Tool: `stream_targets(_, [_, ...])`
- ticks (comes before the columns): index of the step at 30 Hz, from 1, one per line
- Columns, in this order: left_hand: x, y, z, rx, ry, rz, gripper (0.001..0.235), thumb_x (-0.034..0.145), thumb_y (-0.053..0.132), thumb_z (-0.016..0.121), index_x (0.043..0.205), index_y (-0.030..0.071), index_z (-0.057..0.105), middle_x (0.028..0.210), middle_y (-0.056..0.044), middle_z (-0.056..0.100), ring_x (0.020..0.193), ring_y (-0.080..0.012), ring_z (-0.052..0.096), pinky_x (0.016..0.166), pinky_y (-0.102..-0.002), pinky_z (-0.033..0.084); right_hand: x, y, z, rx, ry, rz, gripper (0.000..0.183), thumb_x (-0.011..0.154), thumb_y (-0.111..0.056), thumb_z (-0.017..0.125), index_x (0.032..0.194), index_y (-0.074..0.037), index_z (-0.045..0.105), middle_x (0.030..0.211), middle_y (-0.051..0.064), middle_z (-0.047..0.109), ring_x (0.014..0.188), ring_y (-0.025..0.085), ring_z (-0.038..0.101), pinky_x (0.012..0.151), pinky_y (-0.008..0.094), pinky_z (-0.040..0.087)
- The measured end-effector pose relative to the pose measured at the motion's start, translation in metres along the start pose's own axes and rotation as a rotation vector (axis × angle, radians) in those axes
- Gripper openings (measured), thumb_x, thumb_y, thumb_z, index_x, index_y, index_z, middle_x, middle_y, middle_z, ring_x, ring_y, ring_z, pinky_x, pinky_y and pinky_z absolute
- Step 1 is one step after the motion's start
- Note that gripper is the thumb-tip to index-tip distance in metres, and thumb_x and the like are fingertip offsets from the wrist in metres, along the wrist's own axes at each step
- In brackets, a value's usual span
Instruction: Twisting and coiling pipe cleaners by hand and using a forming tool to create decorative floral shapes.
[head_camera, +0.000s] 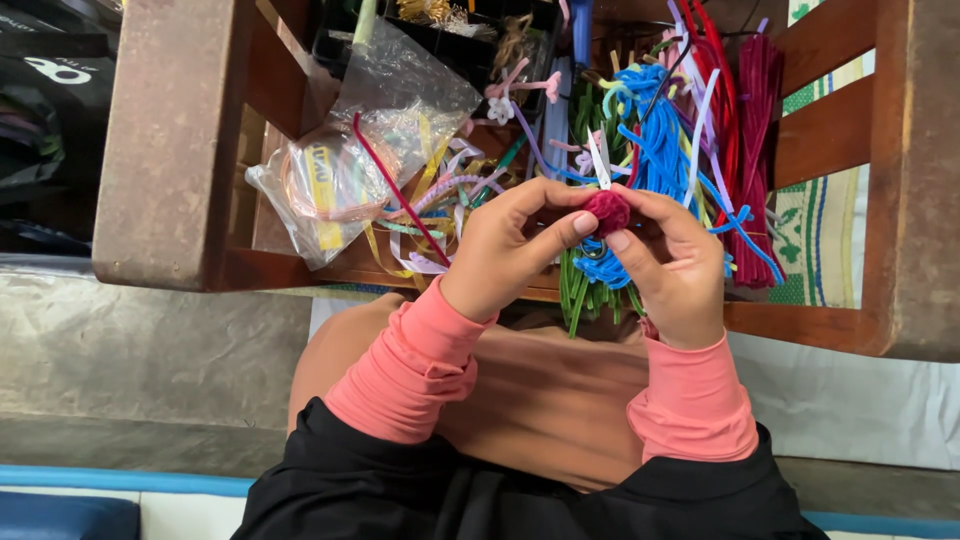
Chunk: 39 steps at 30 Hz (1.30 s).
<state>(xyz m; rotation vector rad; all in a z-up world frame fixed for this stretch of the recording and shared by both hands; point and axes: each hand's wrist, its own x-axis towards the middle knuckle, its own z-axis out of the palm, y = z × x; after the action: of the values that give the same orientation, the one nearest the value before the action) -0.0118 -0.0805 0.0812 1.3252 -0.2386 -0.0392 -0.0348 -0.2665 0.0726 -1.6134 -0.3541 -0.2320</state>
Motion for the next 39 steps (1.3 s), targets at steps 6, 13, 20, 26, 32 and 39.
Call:
stream_targets(6, [0.0, 0.0, -0.003, 0.049, -0.018, 0.025, 0.02, 0.101, 0.013, 0.068, 0.115, 0.0, 0.073, 0.09, -0.015, 0.074, 0.079, -0.0182, 0.075, 0.067, -0.03, 0.065, -0.001, 0.004, -0.001, 0.072, 0.01, 0.098, 0.04, 0.096, 0.0, 0.066, 0.132, 0.016, 0.059, 0.116, 0.023, 0.066, 0.107, 0.023, 0.064, 0.098, 0.041, 0.056])
stream_targets(13, [0.001, -0.004, -0.005, 0.058, -0.013, 0.015, 0.022, 0.099, 0.014, 0.071, 0.115, -0.001, 0.073, 0.09, -0.016, 0.074, 0.078, -0.0185, 0.074, 0.067, -0.03, 0.065, 0.002, 0.002, 0.001, 0.05, 0.008, 0.111, 0.037, 0.098, -0.001, 0.065, 0.132, 0.014, 0.06, 0.114, 0.023, 0.067, 0.105, 0.022, 0.064, 0.097, 0.04, 0.056])
stream_targets(20, [-0.001, -0.005, -0.005, 0.082, 0.004, 0.069, 0.023, 0.098, 0.013, 0.073, 0.118, 0.002, 0.073, 0.097, -0.016, 0.074, 0.087, -0.0209, 0.076, 0.072, -0.031, 0.066, -0.006, 0.051, -0.019, 0.388, 0.037, 0.273, 0.041, 0.093, 0.005, 0.066, 0.133, 0.011, 0.058, 0.12, 0.024, 0.069, 0.113, 0.029, 0.069, 0.101, 0.045, 0.057])
stream_targets(26, [-0.008, 0.007, 0.004, 0.203, 0.006, 0.196, 0.034, 0.097, 0.01, 0.075, 0.13, 0.006, 0.067, 0.11, -0.017, 0.072, 0.102, -0.0298, 0.075, 0.085, -0.037, 0.066, -0.007, 0.072, -0.033, 0.607, 0.019, 0.322, 0.044, 0.089, 0.01, 0.065, 0.132, 0.01, 0.058, 0.12, 0.025, 0.069, 0.116, 0.035, 0.07, 0.103, 0.05, 0.057])
stream_targets(32, [-0.008, 0.01, 0.0, 0.439, -0.022, 0.453, 0.031, 0.098, 0.009, 0.074, 0.127, 0.008, 0.065, 0.111, -0.009, 0.071, 0.101, -0.0269, 0.074, 0.088, -0.035, 0.064, -0.004, 0.071, -0.036, 0.633, -0.034, 0.271, 0.047, 0.086, 0.009, 0.067, 0.131, 0.014, 0.055, 0.12, 0.031, 0.068, 0.109, 0.036, 0.072, 0.097, 0.051, 0.06])
stream_targets(39, [-0.008, -0.008, -0.004, 0.255, 0.025, 0.275, 0.024, 0.095, 0.012, 0.075, 0.117, 0.006, 0.069, 0.1, -0.011, 0.072, 0.092, -0.0248, 0.075, 0.079, -0.033, 0.065, 0.005, 0.064, -0.023, 0.693, -0.096, 0.241, 0.048, 0.092, -0.007, 0.063, 0.134, 0.013, 0.051, 0.108, 0.028, 0.067, 0.097, 0.031, 0.07, 0.091, 0.049, 0.061])
